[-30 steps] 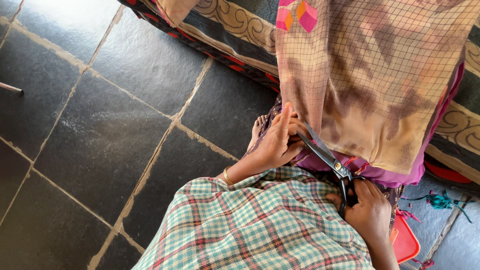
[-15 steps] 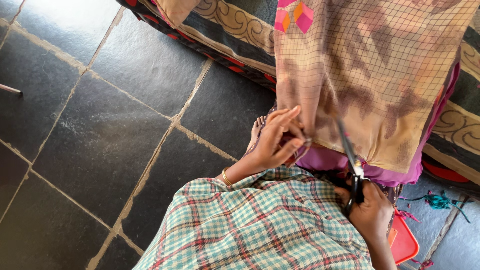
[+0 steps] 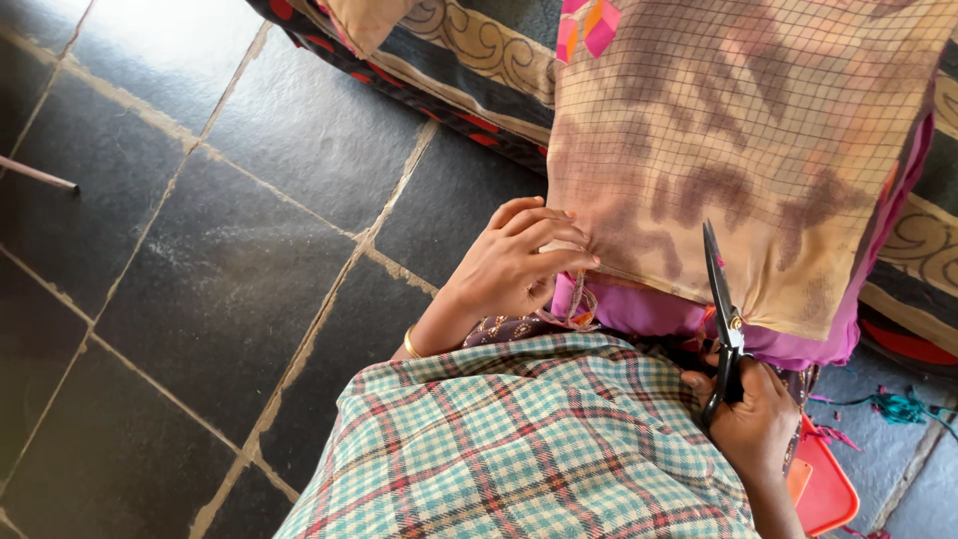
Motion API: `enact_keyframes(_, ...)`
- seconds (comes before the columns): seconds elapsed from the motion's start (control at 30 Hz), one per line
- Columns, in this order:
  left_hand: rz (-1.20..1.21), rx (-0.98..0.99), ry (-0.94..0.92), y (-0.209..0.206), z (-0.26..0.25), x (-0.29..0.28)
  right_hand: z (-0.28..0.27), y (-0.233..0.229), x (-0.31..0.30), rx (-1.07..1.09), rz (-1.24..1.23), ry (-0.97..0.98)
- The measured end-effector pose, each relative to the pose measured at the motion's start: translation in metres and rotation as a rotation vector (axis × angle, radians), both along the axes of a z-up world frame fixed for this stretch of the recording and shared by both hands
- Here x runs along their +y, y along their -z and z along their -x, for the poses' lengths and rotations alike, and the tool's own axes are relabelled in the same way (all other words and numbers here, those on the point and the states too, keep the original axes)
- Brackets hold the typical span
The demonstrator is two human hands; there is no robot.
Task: The person uses scissors to cut a piece of patterned fabric and then folds and arranges the cut piece over a purple pillow while sitting on a bed.
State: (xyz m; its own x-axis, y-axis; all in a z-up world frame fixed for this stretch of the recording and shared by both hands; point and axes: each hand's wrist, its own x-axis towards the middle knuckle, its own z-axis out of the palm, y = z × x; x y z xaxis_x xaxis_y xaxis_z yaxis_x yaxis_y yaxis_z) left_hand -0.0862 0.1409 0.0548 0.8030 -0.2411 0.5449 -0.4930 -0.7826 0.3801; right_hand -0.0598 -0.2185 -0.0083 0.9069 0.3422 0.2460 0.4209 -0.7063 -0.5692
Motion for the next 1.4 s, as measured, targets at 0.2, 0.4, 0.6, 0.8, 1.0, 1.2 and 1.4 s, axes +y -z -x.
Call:
enact_keyframes(0.2, 0.108, 0.059, 0.006, 0.020, -0.003, -0.009, -0.001, 0.002, 0.000, -0.038, -0.027, -0.031)
enact_keyframes(0.4, 1.337, 0.599, -0.107, 0.064, -0.022, -0.026, 0.000, 0.001, -0.001, -0.041, -0.027, -0.022)
enact_keyframes(0.6, 1.987, 0.804, -0.048, 0.058, -0.027, -0.047, 0.000, 0.001, 0.000, -0.064, -0.006, -0.017)
enact_keyframes(0.8, 2.162, 0.750, 0.025, 0.031, -0.027, -0.068, 0.000, 0.001, -0.002, -0.097, 0.039, -0.033)
enact_keyframes(1.0, 2.294, 0.643, 0.288, 0.027, -0.047, -0.104, -0.001, 0.008, -0.003, -0.082, 0.094, 0.004)
enact_keyframes(1.2, 2.274, 0.608, 0.369, 0.041, -0.052, -0.119, -0.002, 0.004, -0.004, -0.056, 0.118, 0.050)
enact_keyframes(1.4, 2.137, 0.659, 0.293, 0.034, -0.046, -0.120, -0.003, -0.008, 0.004, -0.025, 0.122, 0.042)
